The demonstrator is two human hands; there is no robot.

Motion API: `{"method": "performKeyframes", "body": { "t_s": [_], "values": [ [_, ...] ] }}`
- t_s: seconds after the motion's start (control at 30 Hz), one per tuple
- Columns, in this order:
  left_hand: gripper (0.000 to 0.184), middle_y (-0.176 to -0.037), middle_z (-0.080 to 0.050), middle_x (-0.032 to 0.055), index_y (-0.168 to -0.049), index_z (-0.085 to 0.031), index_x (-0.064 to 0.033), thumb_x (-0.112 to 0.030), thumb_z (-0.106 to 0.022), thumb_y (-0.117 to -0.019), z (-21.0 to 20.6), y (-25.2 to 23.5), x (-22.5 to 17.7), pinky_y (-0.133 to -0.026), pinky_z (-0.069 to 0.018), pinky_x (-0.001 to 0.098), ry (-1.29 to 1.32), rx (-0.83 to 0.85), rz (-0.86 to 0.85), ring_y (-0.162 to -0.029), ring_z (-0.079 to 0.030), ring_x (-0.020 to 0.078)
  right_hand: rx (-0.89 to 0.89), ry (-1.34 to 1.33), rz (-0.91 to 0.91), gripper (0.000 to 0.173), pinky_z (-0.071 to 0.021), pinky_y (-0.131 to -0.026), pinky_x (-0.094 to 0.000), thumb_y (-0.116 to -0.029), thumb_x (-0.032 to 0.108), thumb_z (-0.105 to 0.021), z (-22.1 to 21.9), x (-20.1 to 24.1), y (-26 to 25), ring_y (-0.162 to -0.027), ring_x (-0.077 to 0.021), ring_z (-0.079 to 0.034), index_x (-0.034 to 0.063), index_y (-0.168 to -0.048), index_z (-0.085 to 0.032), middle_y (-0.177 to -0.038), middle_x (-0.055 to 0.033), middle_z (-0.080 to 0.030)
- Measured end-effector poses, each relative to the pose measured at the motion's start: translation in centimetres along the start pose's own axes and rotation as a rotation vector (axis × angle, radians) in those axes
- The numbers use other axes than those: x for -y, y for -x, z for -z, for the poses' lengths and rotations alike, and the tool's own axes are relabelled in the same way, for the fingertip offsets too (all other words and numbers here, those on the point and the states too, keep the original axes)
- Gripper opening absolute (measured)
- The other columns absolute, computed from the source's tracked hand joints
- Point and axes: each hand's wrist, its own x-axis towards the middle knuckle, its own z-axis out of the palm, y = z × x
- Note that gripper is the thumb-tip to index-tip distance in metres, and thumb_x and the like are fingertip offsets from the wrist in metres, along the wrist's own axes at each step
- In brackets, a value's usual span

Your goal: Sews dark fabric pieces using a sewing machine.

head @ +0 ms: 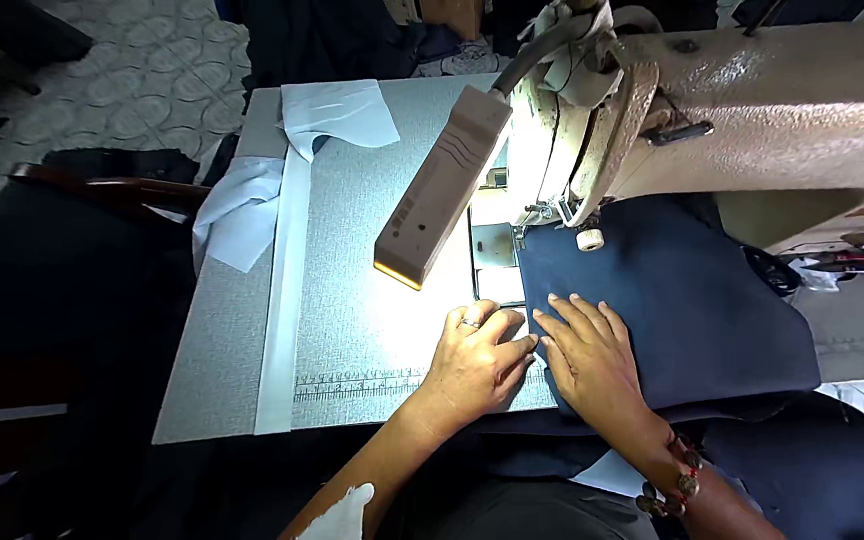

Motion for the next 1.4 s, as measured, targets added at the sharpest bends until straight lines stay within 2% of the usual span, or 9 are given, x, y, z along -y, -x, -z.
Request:
{"method": "performKeyframes", "body": {
  "t_s": [0.13,0.3,0.53,0.9,1.2,1.4],
  "values": [
    [0.028,-0.127,-0.072,0.0083,-0.112,-0.081,-0.0276,-0.029,-0.057,-0.0985,0.2,0.5,0.4,-0.1,-0.0408,0.0564,0.096,0.048,0.066,-0.128,-0.058,0.0369,-0.002,-0.007,0.008,0.038,-0.0415,-0.104,-0.0664,-0.101,0.024,-0.045,-0.3,-0.2,0.0,-0.125,-0.0405,-0.063,0.0151,-0.12,-0.077,-0.131,-0.0113,-0.07],
    [0.029,-0.128,-0.071,0.008,-0.111,-0.081,-0.0287,-0.026,-0.056,-0.0972,0.2,0.2,1.1,-0.103,-0.0379,0.0574,0.14,0.073,0.072,-0.132,-0.054,0.0375,0.004,-0.011,0.032,0.039,-0.0416,-0.103,-0.0672,-0.1005,0.024,-0.045,-0.3,-0.6,-0.4,-0.124,-0.041,-0.063,0.0145,-0.119,-0.077,-0.131,-0.0124,-0.07],
    [0.029,-0.127,-0.071,0.0098,-0.109,-0.082,-0.027,-0.024,-0.056,-0.0965,0.1,-0.6,1.6,-0.104,-0.0369,0.0587,0.148,0.073,0.061,-0.134,-0.052,0.0393,0.024,-0.03,0.043,0.039,-0.04,-0.105,-0.0659,-0.1004,0.025,-0.044,-0.4,-1.3,-1.1,-0.127,-0.0386,-0.062,0.0133,-0.117,-0.077,-0.132,-0.0109,-0.069],
    [0.034,-0.128,-0.07,0.0117,-0.109,-0.082,-0.0258,-0.018,-0.053,-0.0953,0.1,-2.1,2.9,-0.105,-0.0357,0.0613,0.14,0.104,0.067,-0.136,-0.049,0.042,0.041,-0.032,0.104,0.039,-0.0397,-0.107,-0.0636,-0.1004,0.024,-0.044,-0.5,-2.3,-3.2,-0.128,-0.0387,-0.061,0.0115,-0.119,-0.076,-0.134,-0.013,-0.068],
    [0.033,-0.127,-0.069,0.0137,-0.108,-0.082,-0.0223,-0.018,-0.053,-0.0944,0.3,-4.0,4.3,-0.102,-0.0364,0.0626,0.11,0.107,0.065,-0.133,-0.05,0.0448,0.075,-0.03,0.146,0.04,-0.0413,-0.106,-0.0628,-0.0979,0.024,-0.049,-1.0,-3.5,-5.8,-0.129,-0.0398,-0.06,0.0023,-0.122,-0.072,-0.135,-0.0159,-0.066],
    [0.033,-0.126,-0.069,0.0136,-0.109,-0.082,-0.0217,-0.017,-0.053,-0.0943,0.1,-5.2,5.4,-0.104,-0.0356,0.0626,0.08,0.11,0.073,-0.133,-0.049,0.0444,0.088,-0.026,0.153,0.041,-0.0413,-0.105,-0.0633,-0.0968,0.024,-0.05,-1.4,-4.2,-7.5,-0.13,-0.0402,-0.059,0.0042,-0.125,-0.071,-0.135,-0.0157,-0.067]
  ]
}}
